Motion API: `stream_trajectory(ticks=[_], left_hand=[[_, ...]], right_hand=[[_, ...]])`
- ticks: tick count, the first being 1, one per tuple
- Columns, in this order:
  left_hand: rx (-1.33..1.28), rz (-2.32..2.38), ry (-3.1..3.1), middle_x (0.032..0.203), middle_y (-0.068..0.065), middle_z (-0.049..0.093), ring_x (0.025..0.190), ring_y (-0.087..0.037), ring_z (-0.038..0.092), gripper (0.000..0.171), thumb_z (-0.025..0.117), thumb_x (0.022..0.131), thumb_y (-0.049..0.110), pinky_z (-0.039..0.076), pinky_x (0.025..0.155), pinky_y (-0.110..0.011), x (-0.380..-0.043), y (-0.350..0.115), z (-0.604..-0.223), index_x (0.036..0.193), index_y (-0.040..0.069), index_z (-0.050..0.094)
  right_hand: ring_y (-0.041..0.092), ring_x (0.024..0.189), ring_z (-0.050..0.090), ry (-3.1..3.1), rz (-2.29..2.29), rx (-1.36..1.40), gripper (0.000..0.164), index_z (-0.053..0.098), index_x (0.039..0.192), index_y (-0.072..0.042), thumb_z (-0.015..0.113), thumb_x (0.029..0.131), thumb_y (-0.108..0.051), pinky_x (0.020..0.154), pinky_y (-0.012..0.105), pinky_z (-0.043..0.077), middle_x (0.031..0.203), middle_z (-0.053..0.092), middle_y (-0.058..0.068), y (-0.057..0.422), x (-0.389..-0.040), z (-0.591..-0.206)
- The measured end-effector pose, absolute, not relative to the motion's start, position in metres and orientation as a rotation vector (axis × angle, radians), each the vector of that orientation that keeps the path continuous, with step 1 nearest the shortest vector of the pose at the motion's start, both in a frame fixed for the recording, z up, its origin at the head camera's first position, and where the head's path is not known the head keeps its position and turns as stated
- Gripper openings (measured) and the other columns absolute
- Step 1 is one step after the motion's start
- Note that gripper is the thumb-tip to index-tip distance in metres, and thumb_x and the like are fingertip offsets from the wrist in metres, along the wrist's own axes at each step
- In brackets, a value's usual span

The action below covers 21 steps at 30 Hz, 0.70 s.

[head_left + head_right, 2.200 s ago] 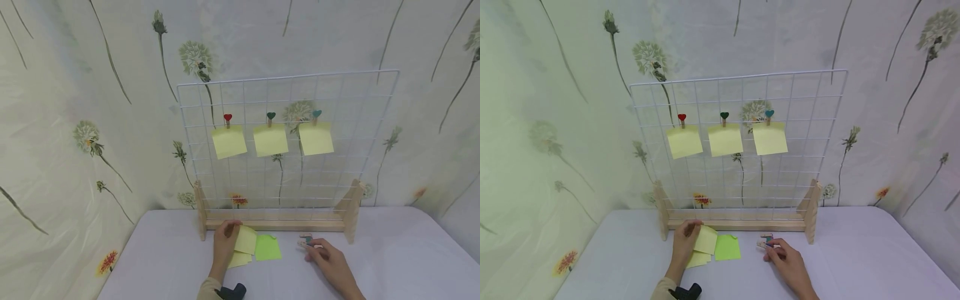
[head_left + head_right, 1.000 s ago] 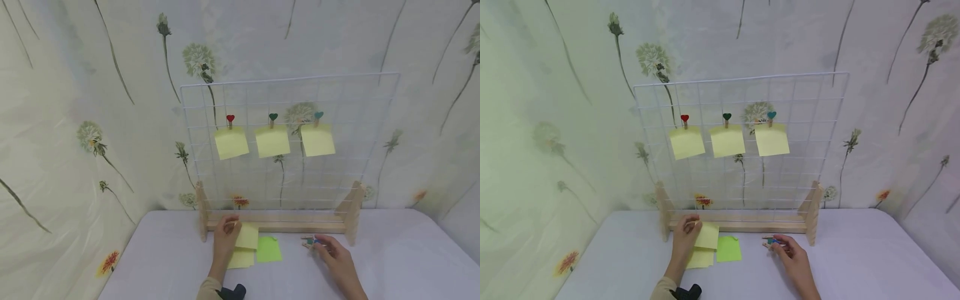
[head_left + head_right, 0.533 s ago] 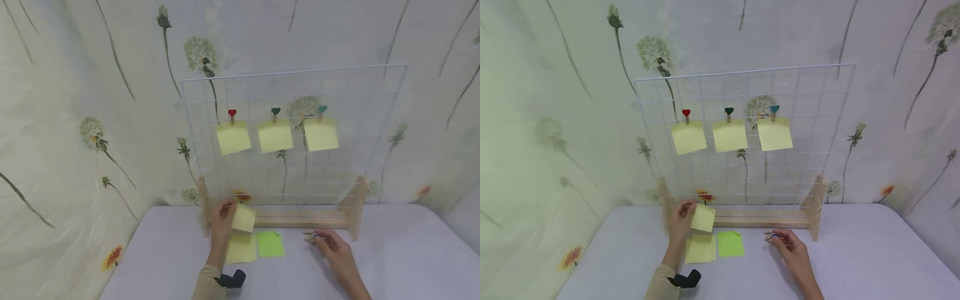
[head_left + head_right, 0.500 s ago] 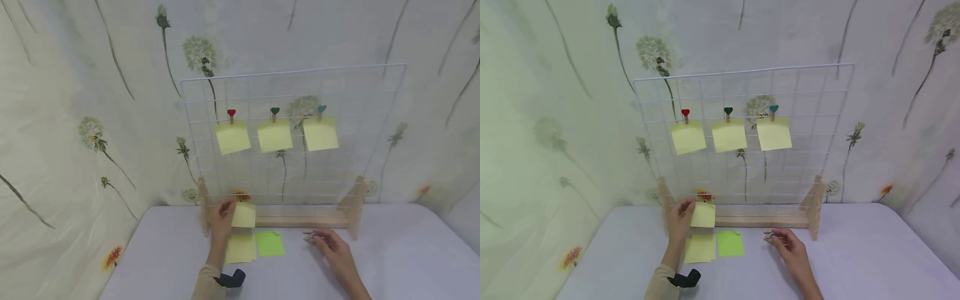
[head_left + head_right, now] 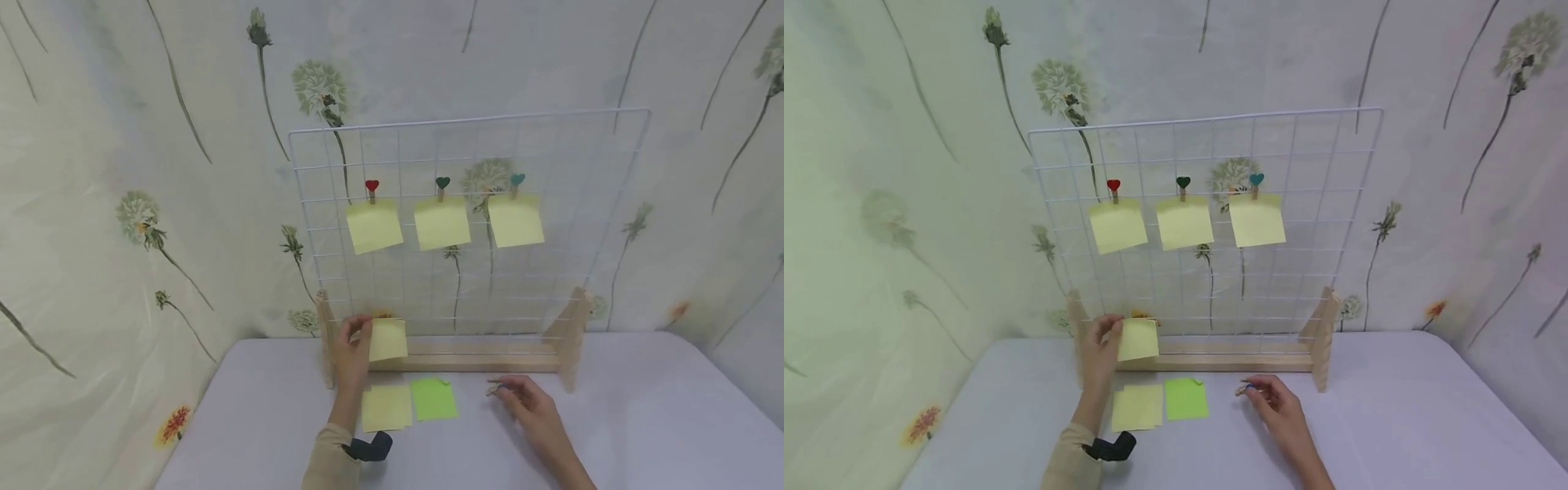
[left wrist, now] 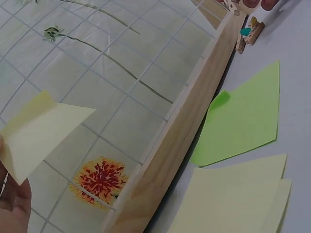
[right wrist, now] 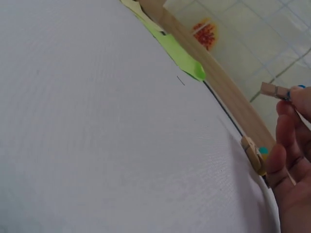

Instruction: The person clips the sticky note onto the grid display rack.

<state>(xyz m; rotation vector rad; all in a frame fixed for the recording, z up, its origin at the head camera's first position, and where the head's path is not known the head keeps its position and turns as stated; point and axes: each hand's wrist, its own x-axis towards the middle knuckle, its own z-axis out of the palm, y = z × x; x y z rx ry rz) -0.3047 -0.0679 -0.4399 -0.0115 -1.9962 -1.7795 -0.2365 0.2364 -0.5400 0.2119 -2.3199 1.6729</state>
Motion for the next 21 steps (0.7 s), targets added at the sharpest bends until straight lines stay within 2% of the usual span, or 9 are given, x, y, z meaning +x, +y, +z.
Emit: stream_trajectory(ticks=[4,9,14,21], left_hand=[[-0.050,-1.772,-1.958,0.104,-0.010,0.068,0.102,-0.023,0.060,0.016,0.061,0.092,0.015,0.050,0.084,-0.034,-0.324,-0.071,-0.447,0.103,0.005,0.065],[-0.081,-1.793,-1.964,0.103,-0.003,0.069,0.101,-0.017,0.060,0.015,0.063,0.091,0.022,0.050,0.082,-0.030,-0.332,-0.074,-0.446,0.101,0.011,0.065],[-0.094,-1.822,-1.974,0.104,0.000,0.068,0.103,-0.015,0.060,0.014,0.062,0.092,0.025,0.049,0.083,-0.030,-0.331,-0.074,-0.441,0.101,0.015,0.065],[-0.090,-1.839,-1.972,0.105,0.000,0.068,0.102,-0.016,0.061,0.014,0.062,0.092,0.026,0.048,0.082,-0.031,-0.332,-0.074,-0.436,0.101,0.016,0.065]], right_hand=[[0.016,0.077,0.059,-2.345,1.632,0.245,0.027,0.059,0.116,-0.012,0.059,0.093,-0.026,0.060,0.024,0.048,0.103,0.064,0.003,0.233,-0.241,-0.537],[0.009,0.079,0.061,-2.383,1.551,0.215,0.029,0.060,0.114,-0.011,0.060,0.092,-0.029,0.066,0.022,0.050,0.104,0.064,0.002,0.228,-0.245,-0.529],[0.008,0.084,0.063,-2.363,1.493,0.278,0.024,0.061,0.112,-0.009,0.060,0.092,-0.023,0.071,0.022,0.053,0.105,0.065,0.002,0.223,-0.252,-0.519],[0.008,0.080,0.062,-2.337,1.458,0.379,0.020,0.060,0.110,-0.006,0.060,0.092,-0.015,0.066,0.023,0.054,0.100,0.065,0.004,0.214,-0.250,-0.487]])
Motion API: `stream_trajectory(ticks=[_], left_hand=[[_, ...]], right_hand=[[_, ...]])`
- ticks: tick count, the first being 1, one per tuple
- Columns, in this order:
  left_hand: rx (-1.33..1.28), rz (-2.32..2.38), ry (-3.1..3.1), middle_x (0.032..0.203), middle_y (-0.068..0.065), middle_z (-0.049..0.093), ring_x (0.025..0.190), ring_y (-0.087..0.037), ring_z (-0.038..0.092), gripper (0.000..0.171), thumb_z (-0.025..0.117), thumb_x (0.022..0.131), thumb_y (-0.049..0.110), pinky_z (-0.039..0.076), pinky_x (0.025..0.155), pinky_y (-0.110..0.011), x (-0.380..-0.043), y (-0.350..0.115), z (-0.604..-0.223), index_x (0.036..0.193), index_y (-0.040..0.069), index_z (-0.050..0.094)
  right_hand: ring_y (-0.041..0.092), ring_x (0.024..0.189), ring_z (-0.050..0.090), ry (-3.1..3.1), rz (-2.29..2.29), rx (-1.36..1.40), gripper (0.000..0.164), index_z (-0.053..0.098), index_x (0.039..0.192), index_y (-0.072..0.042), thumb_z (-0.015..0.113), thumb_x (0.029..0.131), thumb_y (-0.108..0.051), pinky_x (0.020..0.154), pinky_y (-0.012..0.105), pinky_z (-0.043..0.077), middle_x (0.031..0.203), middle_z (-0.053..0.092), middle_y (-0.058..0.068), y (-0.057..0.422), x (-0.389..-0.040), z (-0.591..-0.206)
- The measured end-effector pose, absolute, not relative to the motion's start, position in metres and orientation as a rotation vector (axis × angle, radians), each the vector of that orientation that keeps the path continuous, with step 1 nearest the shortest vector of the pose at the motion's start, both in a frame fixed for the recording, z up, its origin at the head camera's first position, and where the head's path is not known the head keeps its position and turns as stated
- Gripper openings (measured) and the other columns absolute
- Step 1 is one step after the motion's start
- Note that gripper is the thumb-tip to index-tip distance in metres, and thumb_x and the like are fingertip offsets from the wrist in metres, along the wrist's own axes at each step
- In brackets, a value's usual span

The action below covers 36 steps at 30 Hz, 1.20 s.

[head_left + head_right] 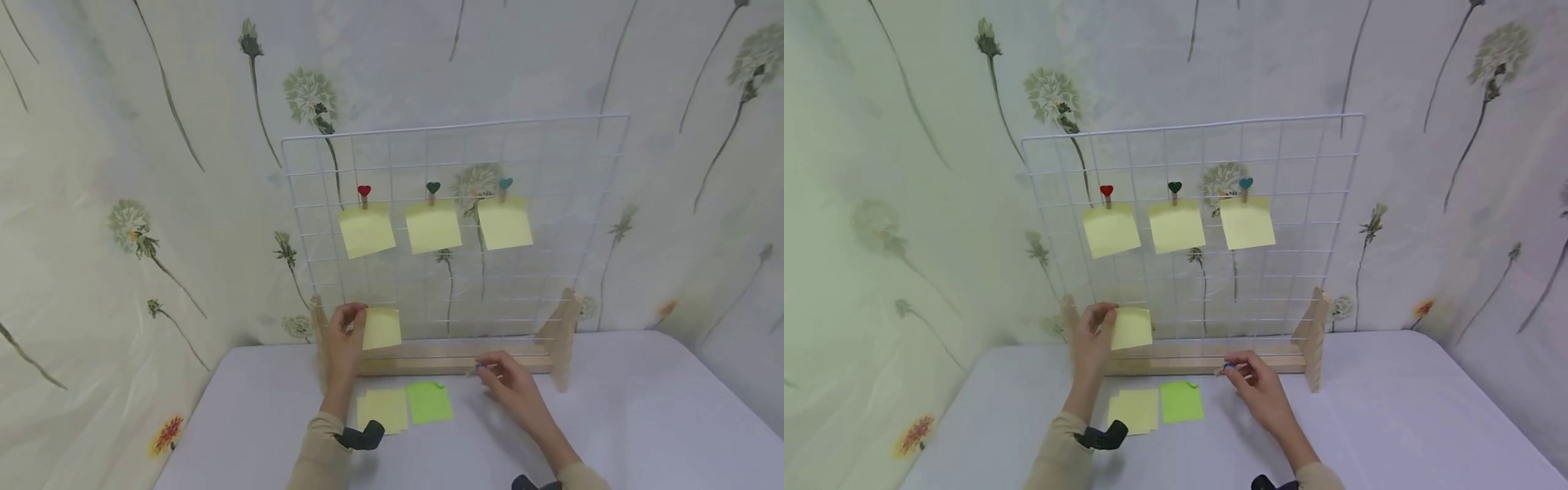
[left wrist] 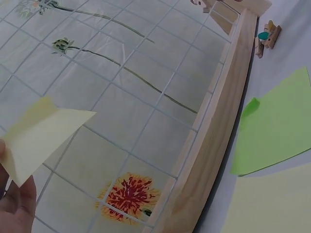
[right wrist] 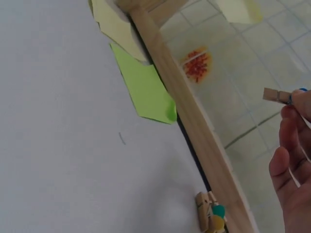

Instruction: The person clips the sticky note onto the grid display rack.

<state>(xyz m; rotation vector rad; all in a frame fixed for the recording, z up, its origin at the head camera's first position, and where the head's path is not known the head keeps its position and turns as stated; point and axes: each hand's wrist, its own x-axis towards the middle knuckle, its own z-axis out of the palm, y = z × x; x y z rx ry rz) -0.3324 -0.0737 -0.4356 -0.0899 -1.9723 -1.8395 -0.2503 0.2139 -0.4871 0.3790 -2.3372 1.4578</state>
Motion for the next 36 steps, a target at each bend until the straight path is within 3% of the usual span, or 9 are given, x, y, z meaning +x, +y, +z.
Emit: stream_trajectory(ticks=[6,17,25,30,36], left_hand=[[-0.037,-1.801,-1.984,0.101,0.001,0.067,0.095,-0.015,0.062,0.011,0.062,0.092,0.024,0.048,0.078,-0.030,-0.332,-0.073,-0.432,0.101,0.018,0.065],[-0.101,-1.766,-1.946,0.099,-0.007,0.067,0.091,-0.020,0.060,0.015,0.061,0.092,0.023,0.046,0.073,-0.024,-0.338,-0.071,-0.415,0.102,0.012,0.065],[-0.107,-1.747,-1.954,0.098,-0.002,0.066,0.089,-0.014,0.059,0.012,0.060,0.093,0.023,0.046,0.071,-0.023,-0.338,-0.070,-0.407,0.101,0.016,0.065],[-0.138,-1.762,-1.918,0.100,-0.001,0.066,0.093,-0.012,0.060,0.015,0.060,0.093,0.025,0.047,0.074,-0.023,-0.336,-0.069,-0.401,0.103,0.016,0.064],[-0.163,-1.826,-1.903,0.106,-0.009,0.065,0.101,-0.019,0.061,0.018,0.059,0.093,0.017,0.049,0.083,-0.028,-0.332,-0.070,-0.387,0.107,0.006,0.062]], right_hand=[[0.004,0.079,0.059,-2.378,1.364,0.387,0.018,0.061,0.110,-0.015,0.060,0.093,-0.021,0.064,0.021,0.052,0.100,0.065,-0.001,0.212,-0.261,-0.481],[0.012,0.081,0.059,-2.440,1.269,0.451,0.019,0.061,0.111,-0.006,0.059,0.093,-0.012,0.067,0.021,0.050,0.102,0.066,0.006,0.194,-0.249,-0.432],[0.008,0.086,0.058,-2.451,1.292,0.458,0.020,0.061,0.112,-0.014,0.058,0.094,-0.021,0.071,0.021,0.049,0.104,0.065,-0.001,0.195,-0.267,-0.446],[0.007,0.085,0.058,-2.450,1.301,0.487,0.023,0.060,0.114,-0.016,0.057,0.095,-0.027,0.071,0.021,0.049,0.104,0.064,-0.003,0.195,-0.273,-0.442],[0.009,0.086,0.058,-2.444,1.291,0.487,0.022,0.059,0.115,-0.019,0.056,0.095,-0.030,0.073,0.023,0.048,0.104,0.064,-0.002,0.196,-0.278,-0.428]])
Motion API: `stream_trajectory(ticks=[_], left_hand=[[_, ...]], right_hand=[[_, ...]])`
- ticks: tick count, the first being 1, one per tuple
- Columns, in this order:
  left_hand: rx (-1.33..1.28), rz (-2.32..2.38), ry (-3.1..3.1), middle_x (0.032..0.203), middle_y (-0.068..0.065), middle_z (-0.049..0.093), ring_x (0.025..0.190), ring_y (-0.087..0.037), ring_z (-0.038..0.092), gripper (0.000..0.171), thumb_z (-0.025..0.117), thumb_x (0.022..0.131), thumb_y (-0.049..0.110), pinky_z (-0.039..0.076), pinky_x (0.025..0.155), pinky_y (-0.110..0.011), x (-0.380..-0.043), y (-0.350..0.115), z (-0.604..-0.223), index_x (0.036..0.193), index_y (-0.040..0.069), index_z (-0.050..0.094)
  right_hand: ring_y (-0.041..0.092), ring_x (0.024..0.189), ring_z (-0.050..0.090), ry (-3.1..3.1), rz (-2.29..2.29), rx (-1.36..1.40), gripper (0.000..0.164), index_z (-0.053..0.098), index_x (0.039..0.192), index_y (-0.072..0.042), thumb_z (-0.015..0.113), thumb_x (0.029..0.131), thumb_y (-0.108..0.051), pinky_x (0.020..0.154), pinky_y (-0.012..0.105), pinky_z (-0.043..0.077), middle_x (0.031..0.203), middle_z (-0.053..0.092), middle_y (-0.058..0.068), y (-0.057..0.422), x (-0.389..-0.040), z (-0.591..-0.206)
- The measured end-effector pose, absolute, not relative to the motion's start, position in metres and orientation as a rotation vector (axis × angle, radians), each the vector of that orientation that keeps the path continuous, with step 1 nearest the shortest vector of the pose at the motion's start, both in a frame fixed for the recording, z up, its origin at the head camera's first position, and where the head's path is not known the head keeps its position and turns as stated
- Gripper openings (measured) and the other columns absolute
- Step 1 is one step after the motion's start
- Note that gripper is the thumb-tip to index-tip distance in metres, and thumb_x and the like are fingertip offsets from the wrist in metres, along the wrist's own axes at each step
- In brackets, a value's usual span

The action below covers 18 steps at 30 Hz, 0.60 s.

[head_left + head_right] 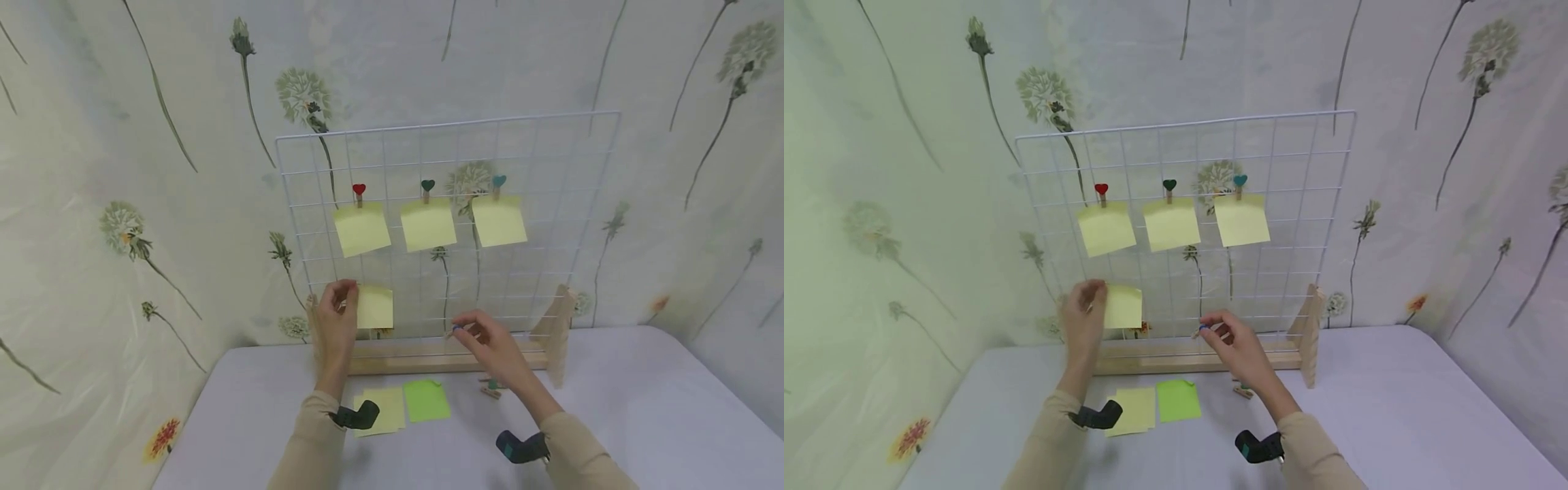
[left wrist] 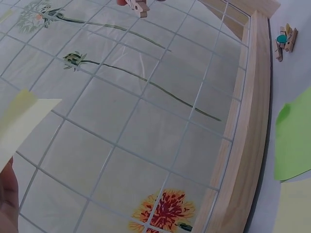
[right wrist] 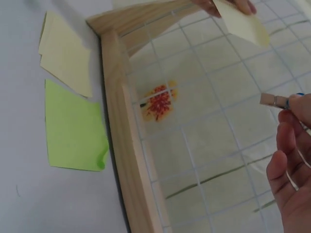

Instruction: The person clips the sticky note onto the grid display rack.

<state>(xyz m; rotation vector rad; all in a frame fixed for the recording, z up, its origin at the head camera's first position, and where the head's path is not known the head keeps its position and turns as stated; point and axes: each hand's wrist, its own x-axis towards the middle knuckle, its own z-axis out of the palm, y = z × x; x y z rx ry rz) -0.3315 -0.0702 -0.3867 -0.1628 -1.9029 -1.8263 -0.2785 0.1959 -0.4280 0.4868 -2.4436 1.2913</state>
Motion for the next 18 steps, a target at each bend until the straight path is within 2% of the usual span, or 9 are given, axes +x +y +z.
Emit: stream_trajectory(ticks=[4,11,18], left_hand=[[-0.176,-1.819,-1.864,0.106,-0.010,0.066,0.102,-0.021,0.063,0.019,0.060,0.093,0.018,0.052,0.086,-0.031,-0.340,-0.070,-0.390,0.107,0.005,0.063],[-0.198,-1.757,-1.813,0.102,-0.004,0.069,0.101,-0.014,0.066,0.016,0.063,0.091,0.023,0.054,0.085,-0.030,-0.348,-0.068,-0.392,0.102,0.012,0.065],[-0.163,-1.738,-1.827,0.103,0.000,0.067,0.097,-0.012,0.065,0.013,0.061,0.092,0.024,0.053,0.078,-0.025,-0.346,-0.068,-0.388,0.102,0.015,0.064]], right_hand=[[0.011,0.086,0.057,-2.449,1.284,0.489,0.025,0.059,0.116,-0.018,0.056,0.095,-0.031,0.073,0.023,0.048,0.101,0.065,-0.002,0.194,-0.283,-0.420],[0.010,0.086,0.059,-2.396,1.309,0.547,0.020,0.060,0.112,-0.020,0.057,0.094,-0.029,0.072,0.022,0.050,0.105,0.064,-0.003,0.183,-0.289,-0.404],[0.011,0.086,0.060,-2.410,1.316,0.571,0.022,0.058,0.115,-0.022,0.056,0.095,-0.032,0.074,0.023,0.051,0.107,0.063,-0.003,0.174,-0.294,-0.396]])
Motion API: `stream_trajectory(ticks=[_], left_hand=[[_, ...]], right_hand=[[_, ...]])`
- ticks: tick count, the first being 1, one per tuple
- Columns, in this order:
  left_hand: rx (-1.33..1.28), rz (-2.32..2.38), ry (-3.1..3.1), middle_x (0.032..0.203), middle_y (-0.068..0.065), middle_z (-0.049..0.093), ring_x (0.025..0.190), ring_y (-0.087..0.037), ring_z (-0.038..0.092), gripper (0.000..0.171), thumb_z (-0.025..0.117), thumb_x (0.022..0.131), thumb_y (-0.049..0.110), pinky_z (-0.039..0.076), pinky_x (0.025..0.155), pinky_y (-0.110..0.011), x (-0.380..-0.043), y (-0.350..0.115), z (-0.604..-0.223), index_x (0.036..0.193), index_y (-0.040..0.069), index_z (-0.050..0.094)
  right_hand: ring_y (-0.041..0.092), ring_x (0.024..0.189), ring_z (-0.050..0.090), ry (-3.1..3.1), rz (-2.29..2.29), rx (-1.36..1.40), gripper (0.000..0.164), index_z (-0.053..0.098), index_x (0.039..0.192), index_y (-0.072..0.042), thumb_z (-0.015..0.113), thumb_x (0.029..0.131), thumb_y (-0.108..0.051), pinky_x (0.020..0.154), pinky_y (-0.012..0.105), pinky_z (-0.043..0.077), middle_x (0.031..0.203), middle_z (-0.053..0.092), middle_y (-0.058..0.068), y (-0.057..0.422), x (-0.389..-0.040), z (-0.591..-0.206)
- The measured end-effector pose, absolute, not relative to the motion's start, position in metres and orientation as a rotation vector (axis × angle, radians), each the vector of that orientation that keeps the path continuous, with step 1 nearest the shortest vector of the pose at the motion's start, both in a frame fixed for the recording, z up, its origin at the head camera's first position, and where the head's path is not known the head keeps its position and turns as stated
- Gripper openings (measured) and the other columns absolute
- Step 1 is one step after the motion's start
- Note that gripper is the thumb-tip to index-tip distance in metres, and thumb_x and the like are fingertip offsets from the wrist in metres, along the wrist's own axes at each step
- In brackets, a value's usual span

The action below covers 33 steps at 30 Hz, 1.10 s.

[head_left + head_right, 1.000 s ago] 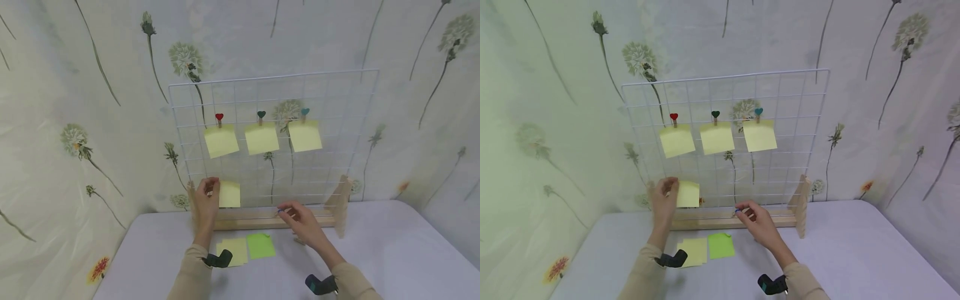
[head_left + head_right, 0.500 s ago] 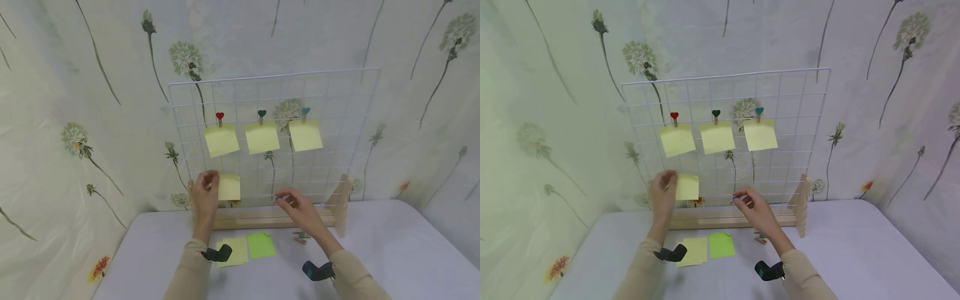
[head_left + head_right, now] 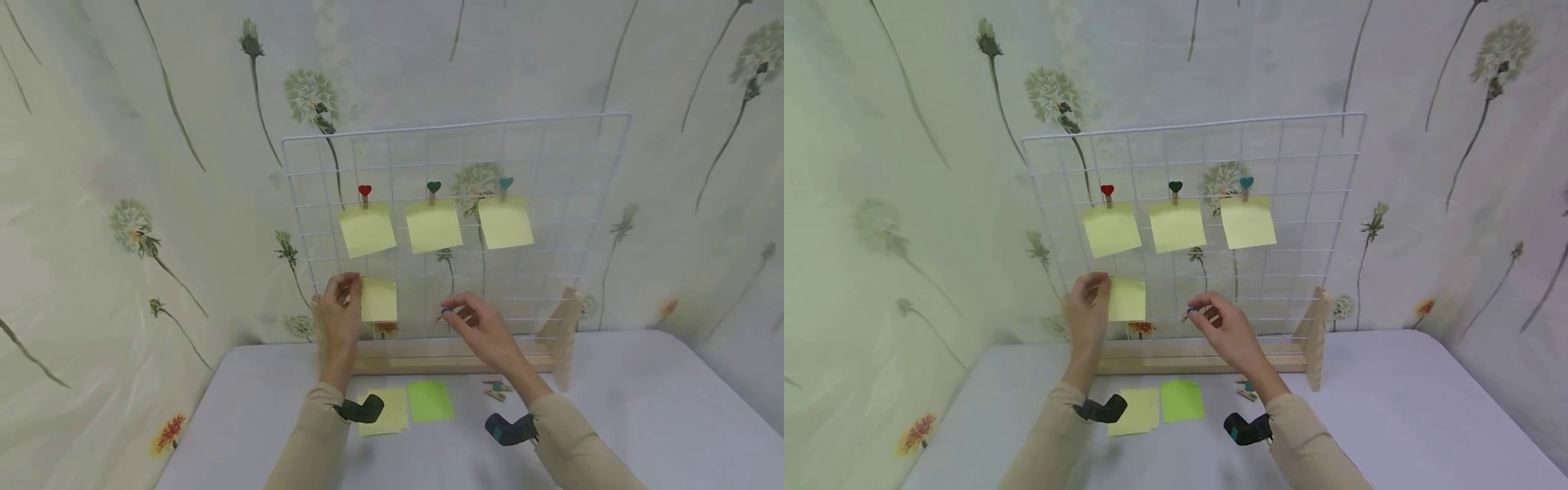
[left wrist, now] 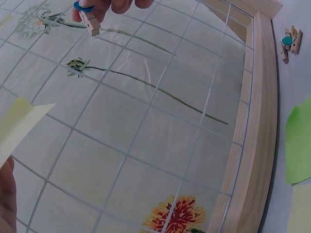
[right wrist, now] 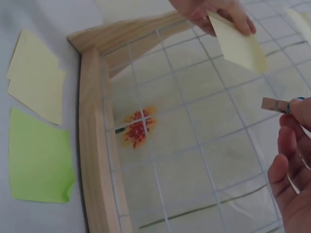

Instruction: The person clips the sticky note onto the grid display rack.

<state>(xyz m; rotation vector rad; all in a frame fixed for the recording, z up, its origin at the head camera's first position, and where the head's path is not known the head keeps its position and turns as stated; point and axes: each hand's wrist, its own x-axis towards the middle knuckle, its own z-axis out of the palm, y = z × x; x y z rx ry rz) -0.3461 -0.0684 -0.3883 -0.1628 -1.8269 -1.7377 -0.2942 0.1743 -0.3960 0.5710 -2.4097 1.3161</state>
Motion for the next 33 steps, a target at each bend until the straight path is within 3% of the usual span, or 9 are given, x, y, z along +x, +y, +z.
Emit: stream_trajectory(ticks=[6,13,20,33], left_hand=[[-0.148,-1.771,-1.784,0.103,-0.003,0.067,0.095,-0.016,0.066,0.012,0.063,0.091,0.021,0.053,0.071,-0.021,-0.345,-0.066,-0.384,0.101,0.013,0.065],[-0.178,-1.777,-1.766,0.103,-0.002,0.065,0.093,-0.016,0.064,0.015,0.060,0.093,0.022,0.051,0.065,-0.022,-0.345,-0.064,-0.385,0.103,0.012,0.064],[-0.181,-1.809,-1.761,0.106,-0.005,0.065,0.096,-0.018,0.065,0.019,0.061,0.092,0.025,0.051,0.066,-0.020,-0.348,-0.063,-0.388,0.104,0.011,0.064],[-0.170,-1.787,-1.779,0.105,-0.012,0.066,0.098,-0.023,0.065,0.017,0.058,0.093,0.013,0.049,0.068,-0.021,-0.324,-0.057,-0.370,0.106,0.002,0.062]], right_hand=[[0.015,0.084,0.061,-2.399,1.322,0.565,0.025,0.059,0.114,-0.021,0.056,0.094,-0.037,0.072,0.026,0.051,0.104,0.064,-0.003,0.162,-0.299,-0.387],[0.010,0.083,0.060,-2.351,1.317,0.594,0.024,0.060,0.114,-0.022,0.057,0.094,-0.035,0.072,0.025,0.050,0.107,0.064,-0.003,0.146,-0.304,-0.377],[0.011,0.077,0.061,-2.312,1.330,0.595,0.024,0.062,0.113,-0.017,0.059,0.093,-0.028,0.067,0.024,0.050,0.106,0.066,0.001,0.134,-0.310,-0.370],[0.010,0.068,0.060,-2.296,1.255,0.594,0.022,0.062,0.113,-0.015,0.059,0.093,-0.026,0.058,0.024,0.050,0.104,0.068,0.002,0.111,-0.323,-0.358]])
